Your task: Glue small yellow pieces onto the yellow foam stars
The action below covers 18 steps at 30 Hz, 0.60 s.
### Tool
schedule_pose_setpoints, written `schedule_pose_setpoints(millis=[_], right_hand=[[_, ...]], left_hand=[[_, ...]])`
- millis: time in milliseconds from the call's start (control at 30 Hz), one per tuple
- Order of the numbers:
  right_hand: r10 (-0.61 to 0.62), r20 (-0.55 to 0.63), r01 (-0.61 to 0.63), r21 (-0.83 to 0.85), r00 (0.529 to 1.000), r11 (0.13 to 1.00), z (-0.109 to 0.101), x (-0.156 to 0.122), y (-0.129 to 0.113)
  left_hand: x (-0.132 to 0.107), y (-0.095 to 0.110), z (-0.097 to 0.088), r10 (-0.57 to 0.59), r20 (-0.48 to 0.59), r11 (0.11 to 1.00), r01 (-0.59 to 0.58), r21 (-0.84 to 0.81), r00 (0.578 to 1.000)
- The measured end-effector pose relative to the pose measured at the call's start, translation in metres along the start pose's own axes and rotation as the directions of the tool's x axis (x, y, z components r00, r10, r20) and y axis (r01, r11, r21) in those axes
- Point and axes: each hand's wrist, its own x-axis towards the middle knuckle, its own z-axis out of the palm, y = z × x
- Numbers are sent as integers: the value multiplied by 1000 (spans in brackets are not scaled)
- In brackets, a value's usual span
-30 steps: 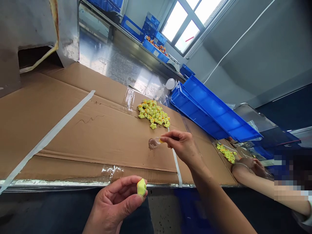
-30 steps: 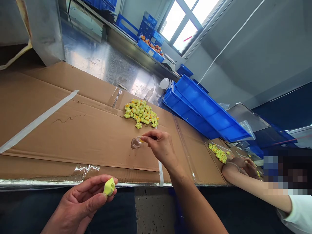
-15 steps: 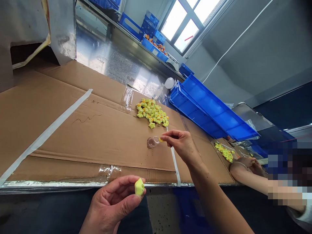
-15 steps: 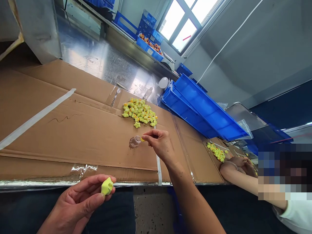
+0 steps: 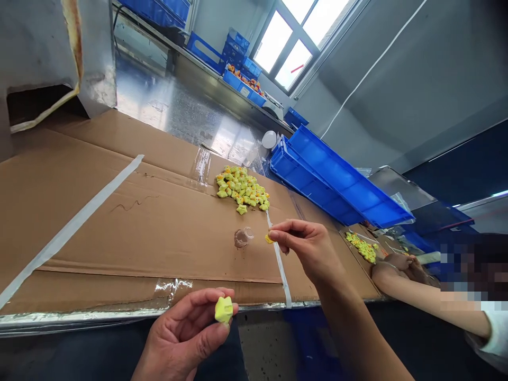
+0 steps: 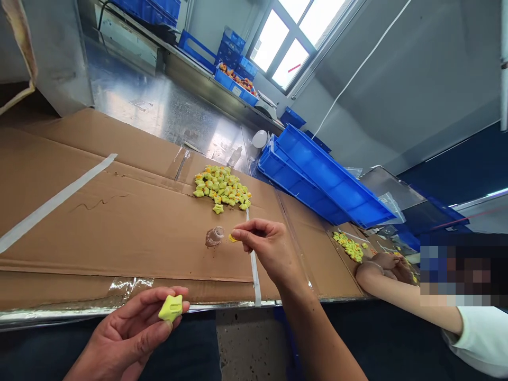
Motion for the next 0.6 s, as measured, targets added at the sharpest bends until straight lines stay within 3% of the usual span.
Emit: schedule_pose_setpoints(millis=[267,433,600], right_hand=[[-3,143,-42,309,990,950,31,-50,-30],[-14,206,-57,335,979,941,45,-58,-33],[-34,207,-40,345,978,938,48,-59,-31]], left_hand=[[6,-6,7,31,74,992,-21,-124,997],[7,-8,5,78,109,987,-61,-151,991],[7,-9,4,52,138,989,-32,-143,989]])
